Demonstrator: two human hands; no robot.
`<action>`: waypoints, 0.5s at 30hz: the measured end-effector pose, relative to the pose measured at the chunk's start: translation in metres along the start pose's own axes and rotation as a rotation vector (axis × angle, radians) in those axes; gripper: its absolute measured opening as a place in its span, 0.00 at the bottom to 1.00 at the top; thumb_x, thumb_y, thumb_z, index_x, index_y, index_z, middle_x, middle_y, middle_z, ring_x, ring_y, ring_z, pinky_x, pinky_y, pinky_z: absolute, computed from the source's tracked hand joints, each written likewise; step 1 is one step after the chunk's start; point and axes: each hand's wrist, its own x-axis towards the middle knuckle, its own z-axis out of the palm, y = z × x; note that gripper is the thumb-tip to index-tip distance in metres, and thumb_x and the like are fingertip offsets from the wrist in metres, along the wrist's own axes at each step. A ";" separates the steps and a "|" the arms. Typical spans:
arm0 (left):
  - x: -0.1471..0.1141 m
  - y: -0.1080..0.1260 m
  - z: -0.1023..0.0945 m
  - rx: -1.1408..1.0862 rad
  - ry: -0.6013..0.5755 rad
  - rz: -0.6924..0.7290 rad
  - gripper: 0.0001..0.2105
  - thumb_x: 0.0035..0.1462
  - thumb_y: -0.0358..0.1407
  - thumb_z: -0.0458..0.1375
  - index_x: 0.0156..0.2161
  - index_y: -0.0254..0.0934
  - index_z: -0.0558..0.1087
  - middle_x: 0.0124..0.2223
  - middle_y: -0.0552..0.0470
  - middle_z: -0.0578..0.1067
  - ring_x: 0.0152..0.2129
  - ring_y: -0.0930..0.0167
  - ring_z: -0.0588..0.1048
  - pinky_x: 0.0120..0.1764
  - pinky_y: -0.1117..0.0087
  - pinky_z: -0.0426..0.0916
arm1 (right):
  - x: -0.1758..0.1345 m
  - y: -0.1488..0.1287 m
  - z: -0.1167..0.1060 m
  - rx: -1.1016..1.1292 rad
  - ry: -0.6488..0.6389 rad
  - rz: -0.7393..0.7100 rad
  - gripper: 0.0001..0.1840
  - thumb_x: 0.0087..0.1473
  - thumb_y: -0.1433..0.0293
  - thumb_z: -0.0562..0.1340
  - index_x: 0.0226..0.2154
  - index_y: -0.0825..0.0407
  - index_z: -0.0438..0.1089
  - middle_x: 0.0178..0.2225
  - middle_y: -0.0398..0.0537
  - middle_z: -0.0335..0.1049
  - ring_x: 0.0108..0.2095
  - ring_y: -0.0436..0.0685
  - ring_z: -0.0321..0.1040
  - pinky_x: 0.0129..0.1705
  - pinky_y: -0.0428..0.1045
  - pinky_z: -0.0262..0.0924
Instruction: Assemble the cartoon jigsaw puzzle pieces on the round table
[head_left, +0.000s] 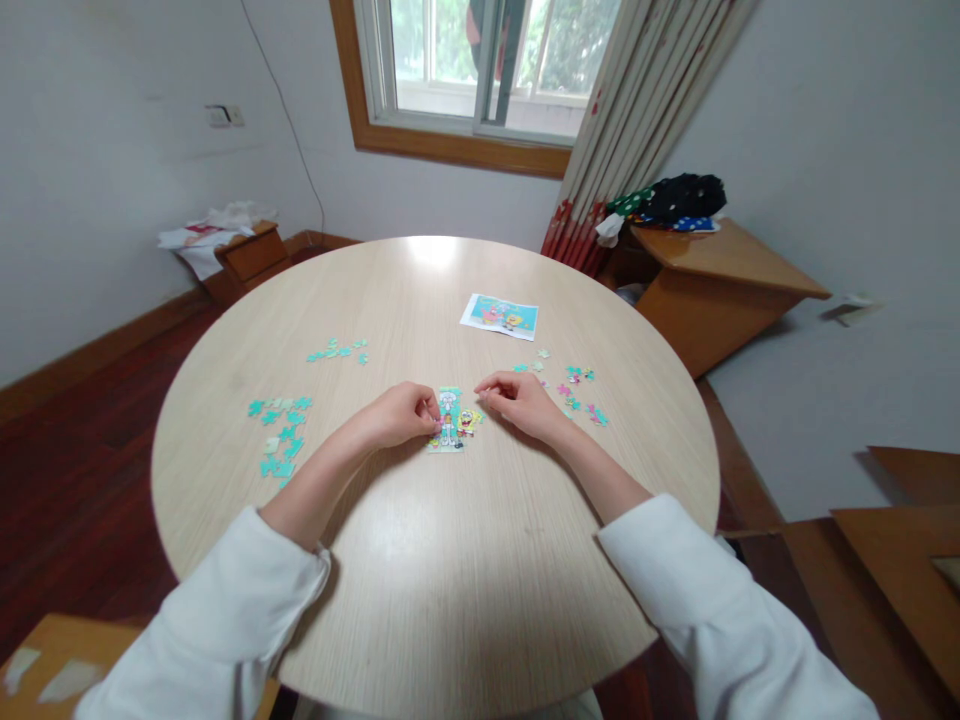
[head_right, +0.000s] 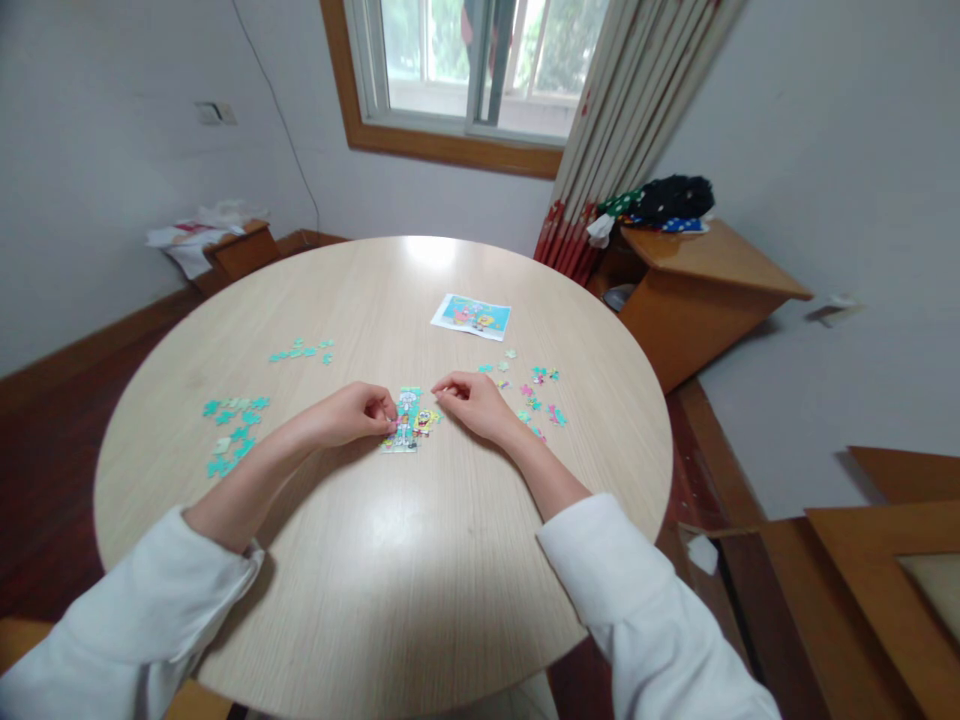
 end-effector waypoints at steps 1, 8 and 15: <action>0.000 0.001 0.000 0.003 0.001 -0.004 0.04 0.39 0.32 0.58 0.25 0.33 0.69 0.19 0.58 0.66 0.18 0.76 0.63 0.24 0.75 0.55 | 0.000 0.000 0.000 0.002 0.004 -0.001 0.12 0.47 0.66 0.58 0.30 0.56 0.72 0.21 0.43 0.66 0.22 0.47 0.55 0.25 0.45 0.49; -0.004 0.008 0.000 0.074 0.022 -0.029 0.03 0.41 0.31 0.57 0.25 0.33 0.69 0.20 0.58 0.66 0.18 0.75 0.63 0.24 0.74 0.55 | 0.001 0.000 0.001 -0.005 0.004 -0.001 0.11 0.47 0.67 0.58 0.30 0.57 0.72 0.21 0.43 0.65 0.22 0.46 0.55 0.25 0.45 0.49; -0.003 0.006 0.000 0.113 0.049 -0.012 0.03 0.41 0.31 0.58 0.24 0.34 0.67 0.19 0.59 0.64 0.17 0.76 0.61 0.24 0.74 0.53 | 0.000 -0.002 0.000 0.021 -0.012 0.019 0.11 0.47 0.67 0.58 0.30 0.57 0.71 0.21 0.42 0.64 0.21 0.46 0.54 0.25 0.45 0.49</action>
